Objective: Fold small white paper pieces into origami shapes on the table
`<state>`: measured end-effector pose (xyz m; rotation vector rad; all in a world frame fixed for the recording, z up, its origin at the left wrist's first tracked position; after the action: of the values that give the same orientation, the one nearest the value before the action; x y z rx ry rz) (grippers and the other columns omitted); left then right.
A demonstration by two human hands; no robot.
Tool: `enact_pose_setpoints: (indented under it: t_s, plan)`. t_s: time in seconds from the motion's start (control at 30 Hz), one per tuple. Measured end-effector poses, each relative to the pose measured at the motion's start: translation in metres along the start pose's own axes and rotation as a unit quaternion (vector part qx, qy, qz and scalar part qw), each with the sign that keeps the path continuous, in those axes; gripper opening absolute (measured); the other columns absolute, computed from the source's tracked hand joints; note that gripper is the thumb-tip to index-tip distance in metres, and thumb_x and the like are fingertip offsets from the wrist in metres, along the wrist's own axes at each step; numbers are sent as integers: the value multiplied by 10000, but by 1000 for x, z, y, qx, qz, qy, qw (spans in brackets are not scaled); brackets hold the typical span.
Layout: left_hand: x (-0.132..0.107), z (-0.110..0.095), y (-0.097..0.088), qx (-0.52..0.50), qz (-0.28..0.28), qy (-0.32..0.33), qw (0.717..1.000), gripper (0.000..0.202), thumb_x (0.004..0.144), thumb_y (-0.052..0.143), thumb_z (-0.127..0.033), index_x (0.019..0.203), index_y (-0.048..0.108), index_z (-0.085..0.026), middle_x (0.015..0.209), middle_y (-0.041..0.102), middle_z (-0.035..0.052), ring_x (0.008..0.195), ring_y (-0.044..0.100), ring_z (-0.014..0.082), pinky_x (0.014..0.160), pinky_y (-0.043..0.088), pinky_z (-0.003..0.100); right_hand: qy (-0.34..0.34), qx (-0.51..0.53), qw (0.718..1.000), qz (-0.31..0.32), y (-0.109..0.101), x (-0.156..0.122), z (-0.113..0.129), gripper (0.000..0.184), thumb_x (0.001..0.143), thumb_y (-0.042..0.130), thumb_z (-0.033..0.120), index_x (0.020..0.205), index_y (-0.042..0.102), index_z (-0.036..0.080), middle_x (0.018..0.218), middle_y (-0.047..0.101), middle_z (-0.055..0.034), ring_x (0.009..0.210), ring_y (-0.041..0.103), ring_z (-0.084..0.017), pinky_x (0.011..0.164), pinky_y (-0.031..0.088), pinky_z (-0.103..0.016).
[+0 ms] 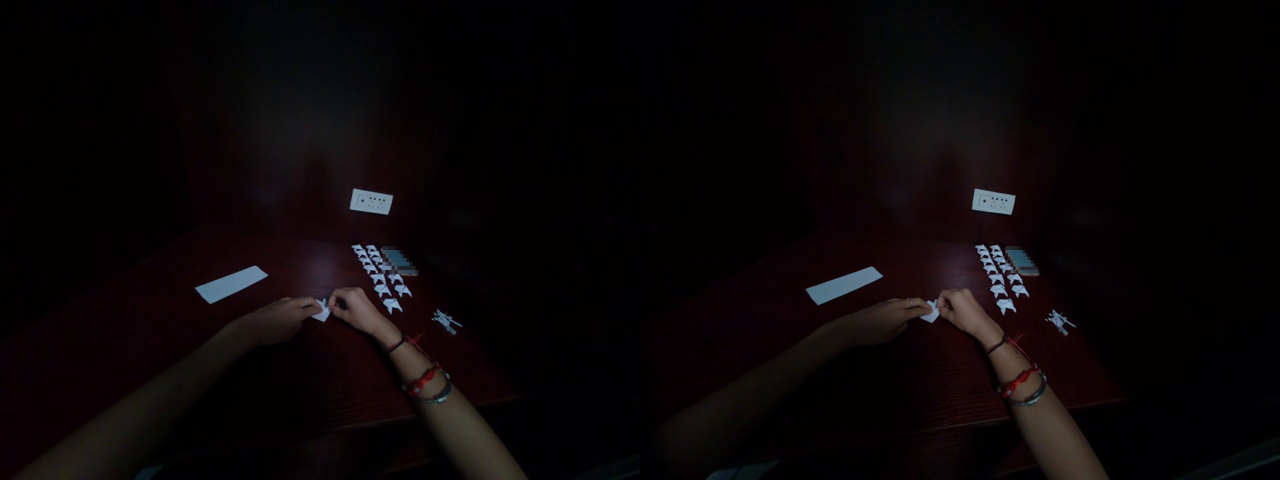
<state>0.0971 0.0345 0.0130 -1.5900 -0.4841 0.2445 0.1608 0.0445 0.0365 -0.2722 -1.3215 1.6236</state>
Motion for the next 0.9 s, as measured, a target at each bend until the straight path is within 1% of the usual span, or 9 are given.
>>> enact_pose_setpoints:
  t_s: [0.13,0.3,0.53,0.7,0.9]
  plan:
    - [1,-1,-1,2,-1,-3,1000,482,725,333,-47,1165,376,-239,1187,411,5,1012,428,151,847,310,262,5,16,1000,5,-1,-1,4,149,694,448,70,813,495,148,730,562,3,637,507,-72,590,361,-161]
    - [2,2,2,5,-6,-7,1000,476,723,344,-62,1159,380,-248,1170,422,3,994,441,157,827,319,267,4,-32,999,28,2,-2,7,196,699,463,80,870,480,173,722,567,9,651,524,-82,612,352,-176]
    - [1,2,2,13,-8,-10,1000,491,713,348,-65,1166,361,-250,1173,415,2,982,448,160,817,321,274,-27,-75,996,43,4,-3,14,165,714,470,96,856,465,180,741,561,3,673,517,-87,629,335,-180]
    - [1,3,2,18,-5,-34,999,506,721,352,-74,1200,313,-234,1131,443,31,936,468,166,793,336,278,-26,-81,995,51,4,-3,16,162,726,461,103,869,458,177,744,555,-3,669,512,-90,619,328,-179]
    - [2,0,3,33,-11,-21,999,490,728,351,-85,1183,341,-265,1110,447,21,940,462,175,774,343,285,-27,-77,995,52,3,-4,16,137,738,448,121,862,450,180,749,553,-4,659,512,-87,604,327,-176]
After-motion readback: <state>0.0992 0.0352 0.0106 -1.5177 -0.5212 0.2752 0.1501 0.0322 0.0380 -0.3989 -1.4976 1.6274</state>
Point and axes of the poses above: each hand's wrist, its own x-axis towards the middle knuckle, its own y-axis out of the palm, z = x × y, the point moved 10 cm from there along x, towards the middle knuckle
